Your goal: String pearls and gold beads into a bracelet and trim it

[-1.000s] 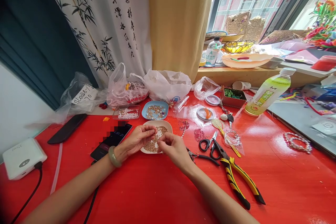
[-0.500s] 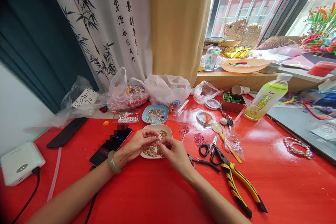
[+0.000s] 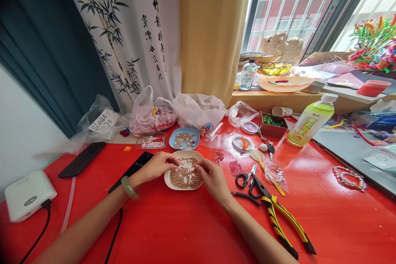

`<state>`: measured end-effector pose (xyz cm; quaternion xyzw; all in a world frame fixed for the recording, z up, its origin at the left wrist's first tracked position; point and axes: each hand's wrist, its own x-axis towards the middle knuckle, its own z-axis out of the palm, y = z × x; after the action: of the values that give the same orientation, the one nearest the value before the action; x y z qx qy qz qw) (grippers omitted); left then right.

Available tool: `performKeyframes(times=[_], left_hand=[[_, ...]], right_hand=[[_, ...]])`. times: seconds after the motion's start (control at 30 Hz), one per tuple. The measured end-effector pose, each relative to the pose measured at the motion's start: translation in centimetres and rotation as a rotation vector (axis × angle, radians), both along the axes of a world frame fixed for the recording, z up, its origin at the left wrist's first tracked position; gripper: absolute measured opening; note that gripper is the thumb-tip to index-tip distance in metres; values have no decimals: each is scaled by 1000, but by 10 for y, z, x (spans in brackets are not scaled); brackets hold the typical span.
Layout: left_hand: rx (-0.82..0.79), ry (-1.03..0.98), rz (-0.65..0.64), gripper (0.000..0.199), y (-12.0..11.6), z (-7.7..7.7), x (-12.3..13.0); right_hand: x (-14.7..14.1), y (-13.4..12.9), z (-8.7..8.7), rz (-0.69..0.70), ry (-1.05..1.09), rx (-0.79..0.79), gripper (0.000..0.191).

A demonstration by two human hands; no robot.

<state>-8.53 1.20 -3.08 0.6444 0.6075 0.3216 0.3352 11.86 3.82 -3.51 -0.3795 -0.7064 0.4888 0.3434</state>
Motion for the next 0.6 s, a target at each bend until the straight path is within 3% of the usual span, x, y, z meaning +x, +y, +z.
performKeyframes(times=[0.3, 0.43, 0.6], left_hand=[[142, 370, -16, 27, -10, 13, 4], [177, 552, -1, 22, -14, 11, 3], [209, 605, -32, 17, -14, 5, 4]], right_hand=[[-3, -1, 5, -35, 47, 2, 29], [-4, -1, 5, -38, 53, 13, 28], [-6, 2, 2, -52, 67, 49, 28]])
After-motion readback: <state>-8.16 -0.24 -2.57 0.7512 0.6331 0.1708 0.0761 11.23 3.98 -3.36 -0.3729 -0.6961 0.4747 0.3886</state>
